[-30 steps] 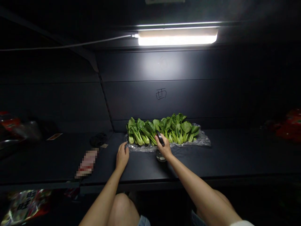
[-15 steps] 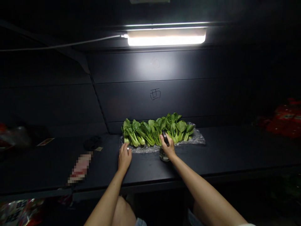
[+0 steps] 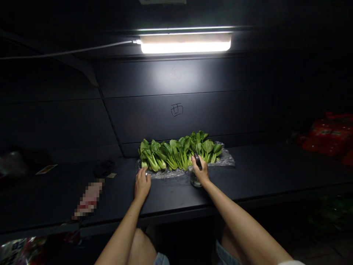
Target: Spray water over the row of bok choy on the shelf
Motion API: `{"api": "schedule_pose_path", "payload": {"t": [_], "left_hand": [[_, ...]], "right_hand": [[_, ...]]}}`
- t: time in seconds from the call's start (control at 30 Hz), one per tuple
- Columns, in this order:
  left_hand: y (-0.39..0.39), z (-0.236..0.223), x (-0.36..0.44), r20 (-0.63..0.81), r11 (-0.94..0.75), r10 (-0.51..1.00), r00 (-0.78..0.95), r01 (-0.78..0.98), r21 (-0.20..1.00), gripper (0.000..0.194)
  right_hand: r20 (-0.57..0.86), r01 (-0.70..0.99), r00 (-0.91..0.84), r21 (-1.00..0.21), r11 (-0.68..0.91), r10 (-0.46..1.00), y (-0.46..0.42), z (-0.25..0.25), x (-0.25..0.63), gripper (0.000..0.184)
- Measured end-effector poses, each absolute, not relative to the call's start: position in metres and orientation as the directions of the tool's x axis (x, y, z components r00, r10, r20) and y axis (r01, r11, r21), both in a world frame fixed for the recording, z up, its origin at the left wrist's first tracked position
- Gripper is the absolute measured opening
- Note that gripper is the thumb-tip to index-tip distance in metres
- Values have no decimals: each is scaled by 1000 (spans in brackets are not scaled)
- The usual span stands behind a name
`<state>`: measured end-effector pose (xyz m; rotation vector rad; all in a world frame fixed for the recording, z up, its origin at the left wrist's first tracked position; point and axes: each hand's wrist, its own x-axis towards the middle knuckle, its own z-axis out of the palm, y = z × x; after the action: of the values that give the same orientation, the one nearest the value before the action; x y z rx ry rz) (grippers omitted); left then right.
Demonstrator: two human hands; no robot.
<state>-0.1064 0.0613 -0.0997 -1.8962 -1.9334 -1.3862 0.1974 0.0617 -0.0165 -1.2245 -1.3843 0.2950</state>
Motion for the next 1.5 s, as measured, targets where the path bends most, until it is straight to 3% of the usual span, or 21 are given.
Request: {"api": "schedule_pose_path", "payload": {"t": [0.7, 1.5], "left_hand": [[63, -96, -87, 647, -186, 743, -172, 876, 446, 40], [59, -89, -84, 604, -147, 773, -193, 872, 467, 41]], "right_hand": [[569, 516, 330, -777, 361, 753, 61, -17, 225, 44], [561, 565, 397, -773, 288, 727, 71, -18, 266, 47]]}}
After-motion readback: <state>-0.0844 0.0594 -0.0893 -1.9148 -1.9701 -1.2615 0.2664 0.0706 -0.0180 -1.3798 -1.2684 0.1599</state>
